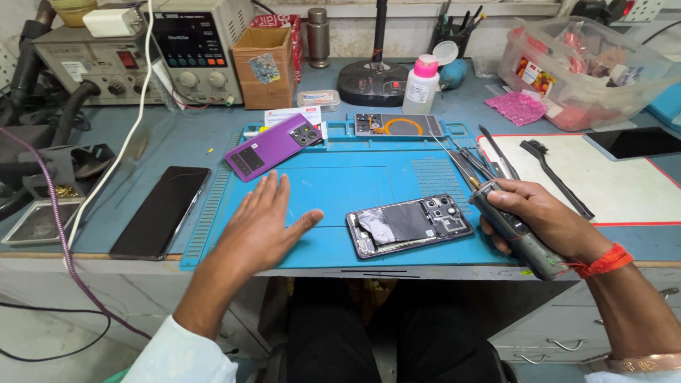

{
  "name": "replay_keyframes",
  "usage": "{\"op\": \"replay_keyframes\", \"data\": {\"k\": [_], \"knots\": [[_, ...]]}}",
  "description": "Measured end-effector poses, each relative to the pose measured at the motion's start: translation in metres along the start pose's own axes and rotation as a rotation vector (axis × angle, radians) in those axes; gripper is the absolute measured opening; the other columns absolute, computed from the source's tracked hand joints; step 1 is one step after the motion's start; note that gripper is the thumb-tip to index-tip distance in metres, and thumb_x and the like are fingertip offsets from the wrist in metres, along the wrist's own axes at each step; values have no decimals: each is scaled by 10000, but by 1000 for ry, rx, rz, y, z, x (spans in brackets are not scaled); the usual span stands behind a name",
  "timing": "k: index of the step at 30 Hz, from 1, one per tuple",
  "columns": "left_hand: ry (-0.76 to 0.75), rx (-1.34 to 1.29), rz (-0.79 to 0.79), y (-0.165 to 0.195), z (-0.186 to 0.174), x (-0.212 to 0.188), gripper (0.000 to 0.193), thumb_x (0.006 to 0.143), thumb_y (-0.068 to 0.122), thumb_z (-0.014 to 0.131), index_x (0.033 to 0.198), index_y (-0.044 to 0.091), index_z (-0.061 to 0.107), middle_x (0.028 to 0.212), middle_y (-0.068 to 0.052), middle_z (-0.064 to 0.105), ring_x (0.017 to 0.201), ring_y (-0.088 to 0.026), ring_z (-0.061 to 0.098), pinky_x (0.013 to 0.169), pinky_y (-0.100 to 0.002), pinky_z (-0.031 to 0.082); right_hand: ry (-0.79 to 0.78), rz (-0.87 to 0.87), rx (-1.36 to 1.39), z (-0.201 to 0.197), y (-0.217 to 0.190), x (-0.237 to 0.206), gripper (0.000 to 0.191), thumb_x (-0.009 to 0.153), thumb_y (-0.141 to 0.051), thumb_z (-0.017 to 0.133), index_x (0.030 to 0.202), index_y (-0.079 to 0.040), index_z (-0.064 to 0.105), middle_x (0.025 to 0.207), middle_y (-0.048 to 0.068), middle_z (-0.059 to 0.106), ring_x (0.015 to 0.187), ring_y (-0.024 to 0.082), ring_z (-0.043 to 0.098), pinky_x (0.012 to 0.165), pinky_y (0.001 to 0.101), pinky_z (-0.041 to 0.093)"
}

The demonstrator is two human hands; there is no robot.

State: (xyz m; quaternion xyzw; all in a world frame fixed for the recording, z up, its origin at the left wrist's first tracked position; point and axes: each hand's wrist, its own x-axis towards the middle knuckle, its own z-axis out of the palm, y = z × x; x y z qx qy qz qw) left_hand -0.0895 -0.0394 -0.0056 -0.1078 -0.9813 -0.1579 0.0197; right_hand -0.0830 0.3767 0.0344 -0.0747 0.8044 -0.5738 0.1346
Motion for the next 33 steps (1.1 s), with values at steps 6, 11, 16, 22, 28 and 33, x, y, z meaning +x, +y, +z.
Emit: {"op": "replay_keyframes", "data": {"k": [6, 11, 16, 22, 28, 33], "knots": [[-41, -19, 59, -1, -13, -1, 935, 961, 693, 420, 1534, -34, 299, 1640, -221, 229, 1549, -307, 169, 1233, -415, 161, 3, -9, -12, -1, 2, -1, 373, 954, -386, 557, 914, -18, 605, 703, 94, 637, 505, 163, 605, 471, 309, 484], [-11, -202, 19, 1, -31, -30, 722, 935, 555, 533, 1480, 87, 474, 1533, -145, 468, 1435, -299, 413, 1166, -407, 331, -6, -4, -11, -2, 1, 0, 369, 953, -390, 554, 916, -25, 597, 705, 92, 638, 504, 165, 609, 467, 312, 488], [175, -224, 13, -3, -43, -37, 486, 921, 315, 622, 1377, 151, 654, 1399, -110, 661, 1295, -308, 614, 1123, -415, 454, 14, 15, 7, 0, 0, 0, 355, 938, -383, 554, 933, -33, 613, 701, 93, 636, 502, 168, 604, 466, 312, 479], [201, -72, 152, -6, -22, -17, 536, 890, 392, 650, 1343, 105, 629, 1517, -122, 488, 1410, -325, 423, 1165, -475, 296, 11, 10, 9, 0, -1, -2, 365, 942, -383, 563, 937, -22, 611, 711, 94, 634, 512, 165, 601, 470, 309, 481], [82, 65, 144, -9, -2, -29, 645, 1001, 540, 424, 1519, 158, 468, 1677, -136, 235, 1514, -352, 164, 1187, -579, 77, -10, -9, 36, -1, 2, -2, 354, 951, -373, 572, 942, -21, 602, 715, 95, 633, 516, 164, 604, 476, 307, 486], [242, 8, 190, -25, -11, -47, 636, 984, 511, 514, 1483, 119, 478, 1648, -239, 198, 1511, -390, 171, 1161, -576, 86, 2, 3, 23, -1, 2, -1, 364, 947, -382, 562, 933, -20, 601, 712, 96, 637, 508, 166, 603, 468, 308, 479]]}}
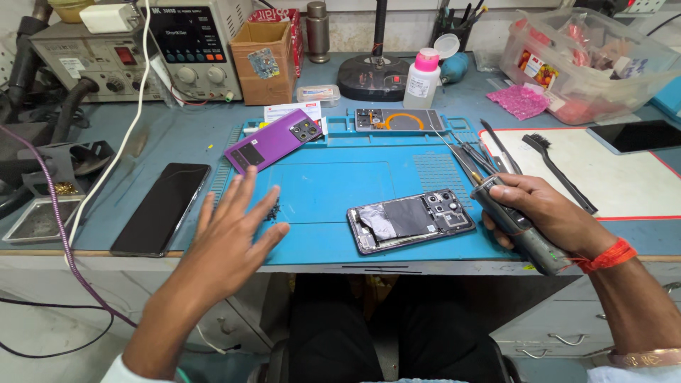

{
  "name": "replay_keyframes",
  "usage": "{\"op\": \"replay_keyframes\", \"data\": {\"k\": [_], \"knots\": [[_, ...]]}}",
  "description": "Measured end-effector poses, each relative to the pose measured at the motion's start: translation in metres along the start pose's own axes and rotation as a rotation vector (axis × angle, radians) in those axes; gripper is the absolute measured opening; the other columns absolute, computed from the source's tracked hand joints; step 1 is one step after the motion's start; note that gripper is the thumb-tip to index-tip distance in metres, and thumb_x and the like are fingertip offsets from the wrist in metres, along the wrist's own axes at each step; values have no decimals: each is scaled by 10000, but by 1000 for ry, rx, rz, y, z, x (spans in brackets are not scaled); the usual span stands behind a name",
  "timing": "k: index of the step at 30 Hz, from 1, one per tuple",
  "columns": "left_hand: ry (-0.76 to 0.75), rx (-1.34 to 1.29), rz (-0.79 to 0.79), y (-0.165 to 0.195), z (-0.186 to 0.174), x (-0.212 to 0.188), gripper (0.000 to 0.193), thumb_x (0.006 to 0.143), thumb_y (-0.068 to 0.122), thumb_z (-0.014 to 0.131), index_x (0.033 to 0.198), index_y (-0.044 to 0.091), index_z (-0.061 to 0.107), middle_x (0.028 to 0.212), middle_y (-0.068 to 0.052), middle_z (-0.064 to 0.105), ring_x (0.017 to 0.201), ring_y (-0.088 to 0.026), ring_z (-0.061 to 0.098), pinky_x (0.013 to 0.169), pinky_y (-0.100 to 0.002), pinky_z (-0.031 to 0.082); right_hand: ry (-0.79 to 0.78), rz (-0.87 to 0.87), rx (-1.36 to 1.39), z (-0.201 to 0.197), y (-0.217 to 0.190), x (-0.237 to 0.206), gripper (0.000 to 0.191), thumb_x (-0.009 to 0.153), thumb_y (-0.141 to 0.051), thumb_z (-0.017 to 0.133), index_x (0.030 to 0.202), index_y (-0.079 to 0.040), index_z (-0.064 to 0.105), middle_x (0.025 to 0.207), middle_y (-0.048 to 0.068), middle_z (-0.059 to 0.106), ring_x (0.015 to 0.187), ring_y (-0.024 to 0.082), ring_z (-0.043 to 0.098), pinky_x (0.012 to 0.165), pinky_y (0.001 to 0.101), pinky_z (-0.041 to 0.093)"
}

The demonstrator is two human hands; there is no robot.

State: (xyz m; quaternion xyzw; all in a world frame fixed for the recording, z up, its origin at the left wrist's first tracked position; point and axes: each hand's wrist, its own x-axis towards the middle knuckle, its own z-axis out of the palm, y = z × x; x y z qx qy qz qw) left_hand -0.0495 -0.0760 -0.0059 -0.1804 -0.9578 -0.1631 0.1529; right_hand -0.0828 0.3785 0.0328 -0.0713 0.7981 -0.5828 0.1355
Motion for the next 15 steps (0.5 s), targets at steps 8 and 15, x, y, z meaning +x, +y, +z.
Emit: {"op": "replay_keyframes", "data": {"k": [8, 15], "knots": [[16, -60, -72, -24, -5, 5, 843, 792, 502, 742, 1500, 134, 471, 1611, -213, 324, 1483, -340, 308, 1212, -534, 117, -1, -24, -24, 0, -2, 1, 371, 955, -378, 559, 923, -12, 612, 704, 95, 635, 506, 160, 597, 465, 306, 475], [22, -32, -88, -38, 7, 39, 836, 770, 506, 766, 1487, 167, 504, 1587, -227, 354, 1474, -356, 321, 1217, -544, 114, 9, -4, -17, 0, -3, -1, 359, 954, -374, 556, 930, -19, 608, 708, 92, 636, 511, 163, 602, 462, 308, 473]]}}
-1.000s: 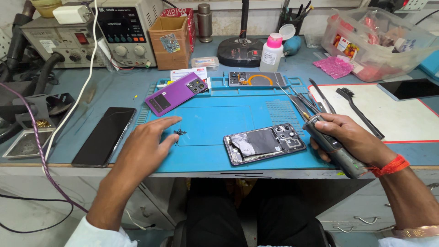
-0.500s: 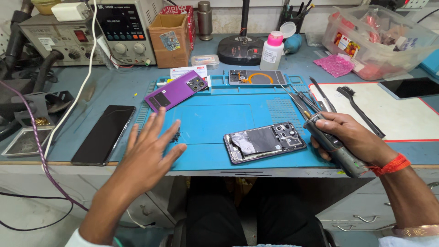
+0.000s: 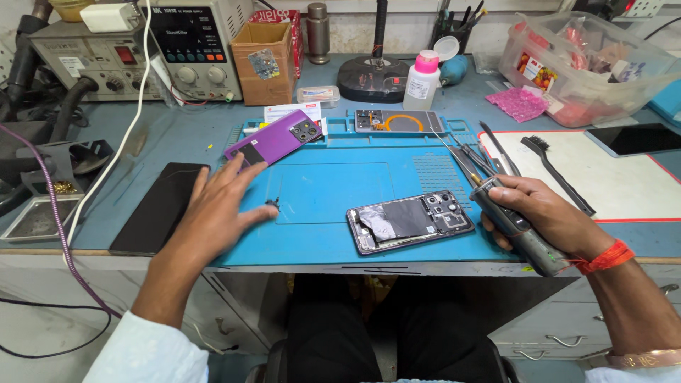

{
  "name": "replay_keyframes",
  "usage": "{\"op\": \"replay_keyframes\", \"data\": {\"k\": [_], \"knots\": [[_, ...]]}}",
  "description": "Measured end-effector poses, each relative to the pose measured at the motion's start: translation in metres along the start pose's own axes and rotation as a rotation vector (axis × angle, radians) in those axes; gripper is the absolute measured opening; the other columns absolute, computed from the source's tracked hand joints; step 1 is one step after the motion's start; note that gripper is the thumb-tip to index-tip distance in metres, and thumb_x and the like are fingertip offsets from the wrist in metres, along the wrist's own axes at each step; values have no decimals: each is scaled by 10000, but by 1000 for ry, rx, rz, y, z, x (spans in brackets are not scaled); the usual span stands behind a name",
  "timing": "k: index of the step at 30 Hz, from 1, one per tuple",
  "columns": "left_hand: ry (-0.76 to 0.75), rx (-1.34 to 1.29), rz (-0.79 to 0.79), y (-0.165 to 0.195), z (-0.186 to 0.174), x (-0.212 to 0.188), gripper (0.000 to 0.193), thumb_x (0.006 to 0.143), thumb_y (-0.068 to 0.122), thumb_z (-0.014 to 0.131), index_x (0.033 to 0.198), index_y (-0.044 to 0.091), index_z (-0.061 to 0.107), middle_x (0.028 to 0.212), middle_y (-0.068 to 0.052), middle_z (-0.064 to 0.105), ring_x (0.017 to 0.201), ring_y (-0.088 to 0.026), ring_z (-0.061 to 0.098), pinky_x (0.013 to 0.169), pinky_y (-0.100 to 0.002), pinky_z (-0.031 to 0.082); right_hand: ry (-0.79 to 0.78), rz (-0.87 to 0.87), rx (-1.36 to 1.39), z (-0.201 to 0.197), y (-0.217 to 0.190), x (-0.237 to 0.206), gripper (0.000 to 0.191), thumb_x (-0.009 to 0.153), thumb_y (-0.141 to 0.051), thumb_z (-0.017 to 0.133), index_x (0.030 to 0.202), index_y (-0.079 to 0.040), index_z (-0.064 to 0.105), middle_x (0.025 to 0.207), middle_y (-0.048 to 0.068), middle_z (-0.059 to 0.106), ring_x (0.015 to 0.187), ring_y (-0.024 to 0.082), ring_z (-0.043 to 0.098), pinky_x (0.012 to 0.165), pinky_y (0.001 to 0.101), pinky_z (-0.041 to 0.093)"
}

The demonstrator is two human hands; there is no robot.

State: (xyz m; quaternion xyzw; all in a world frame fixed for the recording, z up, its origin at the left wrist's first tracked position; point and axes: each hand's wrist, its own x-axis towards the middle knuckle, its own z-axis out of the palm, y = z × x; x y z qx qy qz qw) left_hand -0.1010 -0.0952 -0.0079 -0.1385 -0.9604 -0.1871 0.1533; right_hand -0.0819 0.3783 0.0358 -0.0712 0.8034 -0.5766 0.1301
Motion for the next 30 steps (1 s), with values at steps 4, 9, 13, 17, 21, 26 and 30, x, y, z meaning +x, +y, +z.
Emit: {"op": "replay_keyframes", "data": {"k": [4, 9, 13, 17, 21, 26, 30], "knots": [[39, 33, -35, 2, 3, 5, 679, 885, 514, 662, 1471, 195, 541, 1603, -206, 404, 1488, -349, 361, 1253, -545, 133, -3, 3, 8, 1, 0, 1, 349, 947, -374, 555, 944, -30, 612, 710, 94, 638, 511, 166, 606, 474, 309, 483], [-26, -6, 5, 9, 5, 4, 897, 771, 609, 719, 1508, 146, 503, 1604, -248, 353, 1430, -405, 317, 1190, -551, 103, -21, -11, 3, 0, 2, 0, 369, 965, -375, 553, 936, -11, 603, 717, 99, 635, 520, 168, 607, 471, 313, 481], [-60, 8, -54, 11, 9, 10, 863, 783, 597, 729, 1489, 151, 510, 1597, -238, 346, 1450, -398, 313, 1211, -536, 122, -9, 7, 10, 0, -1, 2, 354, 956, -369, 551, 952, -19, 604, 718, 97, 636, 517, 170, 607, 474, 313, 480], [43, 25, -3, 9, 11, 13, 624, 904, 443, 648, 1427, 117, 555, 1531, -254, 431, 1423, -417, 380, 1202, -556, 162, -10, 9, 12, 1, -2, 1, 347, 951, -370, 546, 960, -29, 612, 712, 94, 633, 510, 168, 603, 476, 309, 479], [84, -89, -28, 9, 5, 8, 361, 996, 270, 521, 1286, 103, 655, 1368, -169, 669, 1351, -348, 560, 1231, -553, 223, -11, -9, -11, 0, 0, 1, 356, 961, -371, 547, 950, -21, 610, 711, 96, 634, 512, 168, 604, 482, 307, 481], [13, -158, 29, 24, -4, -12, 373, 995, 189, 504, 1316, 66, 650, 1268, -273, 647, 1214, -461, 562, 1136, -509, 359, -17, -19, -10, 1, 1, 2, 370, 965, -376, 548, 922, -13, 606, 710, 97, 639, 515, 165, 610, 478, 307, 486], [-48, -140, -14, 40, -14, -19, 357, 998, 153, 509, 1317, 91, 658, 1192, -251, 696, 1193, -463, 571, 1141, -486, 375, -6, 2, 9, 1, 1, 1, 350, 955, -371, 550, 925, -26, 601, 708, 94, 637, 510, 167, 609, 472, 310, 484]]}}
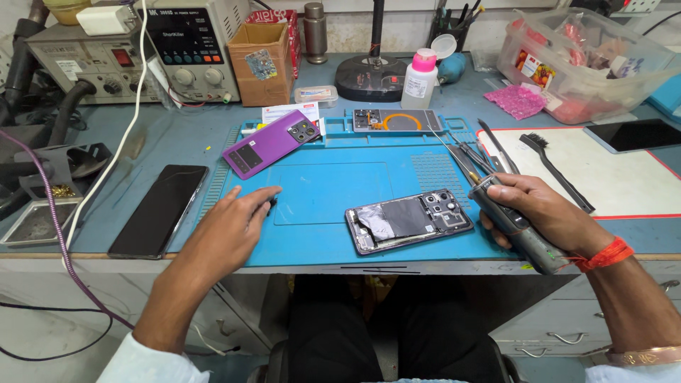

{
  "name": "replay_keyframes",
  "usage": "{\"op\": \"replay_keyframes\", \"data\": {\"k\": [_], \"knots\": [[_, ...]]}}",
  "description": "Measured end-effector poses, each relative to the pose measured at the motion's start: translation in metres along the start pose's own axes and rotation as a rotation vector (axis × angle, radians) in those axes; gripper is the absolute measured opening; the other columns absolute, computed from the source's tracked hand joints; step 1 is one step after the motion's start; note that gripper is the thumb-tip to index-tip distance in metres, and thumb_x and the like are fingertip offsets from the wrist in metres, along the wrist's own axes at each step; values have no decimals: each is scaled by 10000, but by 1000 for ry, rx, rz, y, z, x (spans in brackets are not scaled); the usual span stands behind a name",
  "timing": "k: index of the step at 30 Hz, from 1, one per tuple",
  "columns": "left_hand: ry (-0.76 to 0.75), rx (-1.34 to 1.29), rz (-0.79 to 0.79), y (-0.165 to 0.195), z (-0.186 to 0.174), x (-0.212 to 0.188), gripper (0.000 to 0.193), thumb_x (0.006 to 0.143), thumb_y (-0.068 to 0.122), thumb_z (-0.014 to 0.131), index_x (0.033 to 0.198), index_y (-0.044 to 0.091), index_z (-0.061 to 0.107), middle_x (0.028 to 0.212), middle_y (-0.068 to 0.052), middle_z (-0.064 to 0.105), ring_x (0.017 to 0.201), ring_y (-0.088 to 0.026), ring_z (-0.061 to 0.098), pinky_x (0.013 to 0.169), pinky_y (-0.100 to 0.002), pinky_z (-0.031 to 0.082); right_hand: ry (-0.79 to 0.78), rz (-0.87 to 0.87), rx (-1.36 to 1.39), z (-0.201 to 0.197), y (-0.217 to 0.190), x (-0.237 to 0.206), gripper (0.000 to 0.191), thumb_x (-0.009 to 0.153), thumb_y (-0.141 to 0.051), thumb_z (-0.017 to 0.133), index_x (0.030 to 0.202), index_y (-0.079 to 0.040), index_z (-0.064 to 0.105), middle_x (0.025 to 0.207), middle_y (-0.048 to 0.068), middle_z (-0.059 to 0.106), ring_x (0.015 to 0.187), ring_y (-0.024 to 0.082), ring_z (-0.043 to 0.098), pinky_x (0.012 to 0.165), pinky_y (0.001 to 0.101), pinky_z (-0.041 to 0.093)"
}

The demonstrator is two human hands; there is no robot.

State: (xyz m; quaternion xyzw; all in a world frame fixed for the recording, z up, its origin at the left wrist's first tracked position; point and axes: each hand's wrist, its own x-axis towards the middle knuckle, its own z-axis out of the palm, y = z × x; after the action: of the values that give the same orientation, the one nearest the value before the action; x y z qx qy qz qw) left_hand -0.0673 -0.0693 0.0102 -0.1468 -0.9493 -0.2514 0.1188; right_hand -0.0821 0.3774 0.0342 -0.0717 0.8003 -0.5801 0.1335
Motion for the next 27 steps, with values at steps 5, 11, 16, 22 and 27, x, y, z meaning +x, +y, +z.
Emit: {"op": "replay_keyframes", "data": {"k": [5, 11, 16, 22, 27], "knots": [[179, -142, 42, 25, -13, 1, 311, 960, 104, 578, 1251, 97, 689, 1110, -173, 749, 1039, -350, 705, 898, -443, 538, -11, -15, -2, -1, 1, 0, 356, 961, -373, 555, 926, -23, 605, 709, 93, 635, 513, 164, 608, 474, 304, 480], [196, -93, 83, 64, 9, 6, 201, 928, 187, 694, 1114, 136, 751, 829, -120, 749, 807, -285, 714, 730, -429, 536, -12, -29, 19, -1, 1, -3, 348, 954, -371, 570, 947, -25, 604, 714, 96, 639, 515, 161, 615, 484, 298, 485], [306, -97, 232, 59, 17, 13, 199, 850, 134, 726, 1044, 110, 758, 885, -85, 771, 847, -270, 723, 747, -417, 537, 3, -47, 26, 1, 1, -5, 347, 952, -368, 570, 956, -24, 608, 716, 93, 641, 517, 156, 614, 483, 297, 485], [358, 50, -9, 15, -8, 8, 147, 905, 195, 756, 1035, 128, 773, 800, -104, 731, 798, -288, 700, 835, -421, 510, -24, -67, 71, 2, 1, -6, 337, 972, -355, 581, 977, -18, 597, 720, 95, 629, 527, 152, 611, 488, 290, 483], [594, 373, 252, 2, -5, 5, 550, 754, 182, 746, 1295, 104, 683, 1107, -179, 705, 1058, -355, 628, 964, -493, 391, -5, -46, 26, 1, -2, -4, 347, 964, -360, 558, 961, -17, 603, 728, 91, 642, 512, 155, 613, 477, 294, 482]]}}
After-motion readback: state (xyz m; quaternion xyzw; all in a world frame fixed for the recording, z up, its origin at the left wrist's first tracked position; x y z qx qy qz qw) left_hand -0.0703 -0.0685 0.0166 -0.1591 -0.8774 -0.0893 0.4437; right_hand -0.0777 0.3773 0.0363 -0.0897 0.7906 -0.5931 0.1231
